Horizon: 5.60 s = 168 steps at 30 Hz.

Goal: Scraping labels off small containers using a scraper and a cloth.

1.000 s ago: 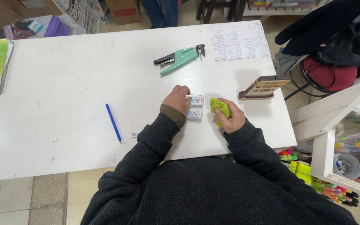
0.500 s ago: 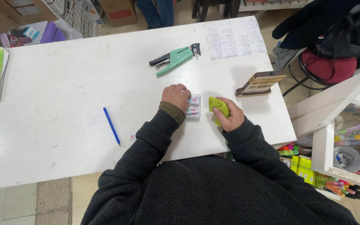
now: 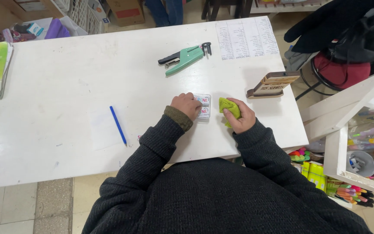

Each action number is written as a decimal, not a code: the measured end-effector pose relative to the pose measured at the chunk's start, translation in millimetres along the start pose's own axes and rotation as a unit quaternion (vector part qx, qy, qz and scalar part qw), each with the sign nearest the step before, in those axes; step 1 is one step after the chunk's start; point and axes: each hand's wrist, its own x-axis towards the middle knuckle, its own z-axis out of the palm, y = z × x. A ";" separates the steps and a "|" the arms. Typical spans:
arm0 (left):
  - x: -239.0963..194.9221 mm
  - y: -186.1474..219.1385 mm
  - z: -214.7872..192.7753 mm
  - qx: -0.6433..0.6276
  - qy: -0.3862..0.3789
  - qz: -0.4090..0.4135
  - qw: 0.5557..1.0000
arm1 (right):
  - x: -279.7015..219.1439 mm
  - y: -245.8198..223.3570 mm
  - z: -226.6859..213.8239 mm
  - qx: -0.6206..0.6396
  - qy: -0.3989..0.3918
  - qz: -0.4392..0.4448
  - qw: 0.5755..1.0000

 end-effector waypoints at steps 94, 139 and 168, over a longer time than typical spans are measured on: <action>-16.2 -10.0 -9.8 -0.239 0.086 -0.018 0.967 | 8.6 3.2 7.5 -0.059 0.040 -0.038 0.997; -97.3 0.7 -32.9 -0.076 -0.134 -0.107 0.982 | -14.8 0.3 13.5 -0.053 -0.007 -0.178 0.983; -73.0 15.0 -39.0 -0.238 0.134 0.136 0.952 | -5.9 -71.0 4.5 -0.188 -0.123 -0.214 0.951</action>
